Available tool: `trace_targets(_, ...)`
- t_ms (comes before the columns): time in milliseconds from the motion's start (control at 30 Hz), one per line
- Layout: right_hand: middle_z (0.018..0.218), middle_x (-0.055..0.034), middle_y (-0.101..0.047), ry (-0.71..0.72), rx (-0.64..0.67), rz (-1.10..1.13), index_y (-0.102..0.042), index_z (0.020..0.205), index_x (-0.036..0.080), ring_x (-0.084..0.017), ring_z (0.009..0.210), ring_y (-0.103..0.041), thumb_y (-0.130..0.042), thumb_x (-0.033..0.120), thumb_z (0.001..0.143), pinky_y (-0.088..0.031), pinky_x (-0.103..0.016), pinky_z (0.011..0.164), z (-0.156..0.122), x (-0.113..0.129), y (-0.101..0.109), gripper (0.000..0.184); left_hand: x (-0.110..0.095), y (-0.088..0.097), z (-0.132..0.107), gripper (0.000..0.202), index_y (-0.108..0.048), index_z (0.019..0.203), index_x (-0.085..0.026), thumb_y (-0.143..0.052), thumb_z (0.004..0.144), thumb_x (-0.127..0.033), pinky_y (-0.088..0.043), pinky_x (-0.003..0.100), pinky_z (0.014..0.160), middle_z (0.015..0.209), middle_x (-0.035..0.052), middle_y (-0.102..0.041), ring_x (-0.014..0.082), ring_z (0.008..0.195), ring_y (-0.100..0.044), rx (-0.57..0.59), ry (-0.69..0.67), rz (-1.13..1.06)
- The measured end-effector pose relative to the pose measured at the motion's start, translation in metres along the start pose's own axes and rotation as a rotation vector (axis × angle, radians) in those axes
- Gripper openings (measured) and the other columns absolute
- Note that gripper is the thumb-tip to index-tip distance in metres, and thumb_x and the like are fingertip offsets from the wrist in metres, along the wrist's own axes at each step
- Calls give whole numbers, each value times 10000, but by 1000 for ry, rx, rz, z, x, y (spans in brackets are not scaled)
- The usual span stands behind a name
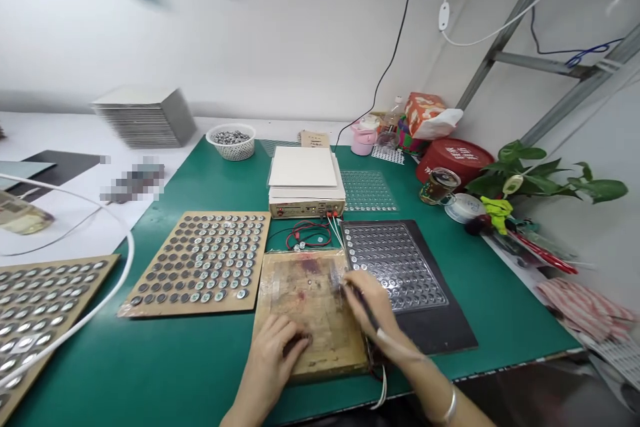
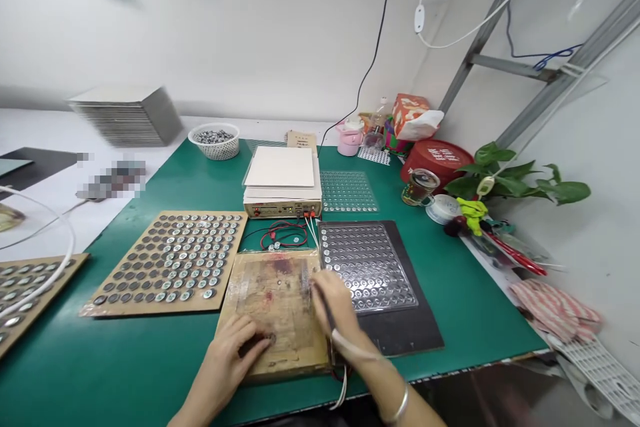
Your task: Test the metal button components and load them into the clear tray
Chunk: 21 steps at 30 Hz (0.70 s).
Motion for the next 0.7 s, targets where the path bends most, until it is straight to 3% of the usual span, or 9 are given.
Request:
trace_targets(67, 858, -66, -619, -59, -37, -45, -576, 936, 186, -207, 790, -597, -425, 93, 884, -474, -289, 684, 17, -30, 15, 185, 0, -3, -1, 206, -615, 766, -210, -511, 919, -300, -460, 255, 567, 717, 22, -605, 180, 688, -570, 4, -13, 48)
trace_targets(167, 823, -66, -633, -69, -27, -95, -599, 911, 186, -223, 769, -602, -422, 128, 884, -473, -314, 689, 28, -59, 18, 189, 2, -4, -3, 179, -636, 836, -220, -500, 926, -294, -460, 261, 579, 759, 31, -599, 188, 722, -567, 17, -4, 73)
trace_targets(400, 891, -120, -703, -50, 8, -100, -663, 929, 180, -282, 854, -635, -419, 189, 881, -506, -407, 763, 21, -74, 4, 250, 4, 2, -8, 127, -644, 910, -227, -539, 911, -298, -481, 270, 642, 822, 31, -605, 189, 778, -566, 62, 32, 63)
trace_targets(500, 942, -133, -706, -102, -41, -76, -652, 980, 168, -289, 902, -643, -431, 246, 905, -504, -426, 812, 20, -62, 11, 246, 7, 2, -9, 114, -645, 944, -227, -555, 904, -284, -483, 270, 663, 841, 30, -607, 186, 797, -563, 64, 41, 60)
trace_targets(567, 988, -120, -706, -150, -81, -48, -613, 1069, 167, -259, 925, -654, -421, 269, 936, -513, -385, 819, 14, -40, 15, 255, 8, 1, -9, 115, -648, 950, -227, -568, 897, -291, -481, 271, 665, 837, 28, -604, 184, 797, -560, 62, 46, 67)
trace_targets(633, 922, -66, -716, -201, -11, 91, -596, 1084, 191, -198, 832, -677, -437, 265, 942, -530, -287, 732, 4, -11, 8, 226, 7, -2, -8, 118, -654, 932, -227, -578, 890, -307, -477, 278, 668, 820, 27, -597, 183, 788, -555, 54, 41, 90)
trace_targets(700, 758, -11, -699, -262, 160, 320, -634, 956, 202, -149, 661, -661, -495, 247, 896, -503, -211, 599, -11, 17, -8, 158, 7, -4, -7, 118, -660, 896, -223, -580, 888, -310, -468, 286, 663, 797, 27, -587, 185, 775, -548, 45, 31, 125)
Point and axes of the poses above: each hand's wrist, its own z-axis towards the middle knuckle, its own y-axis out of the back of the hand, x = y × z, the point moved 4 cm from there along z, towards the middle knuckle
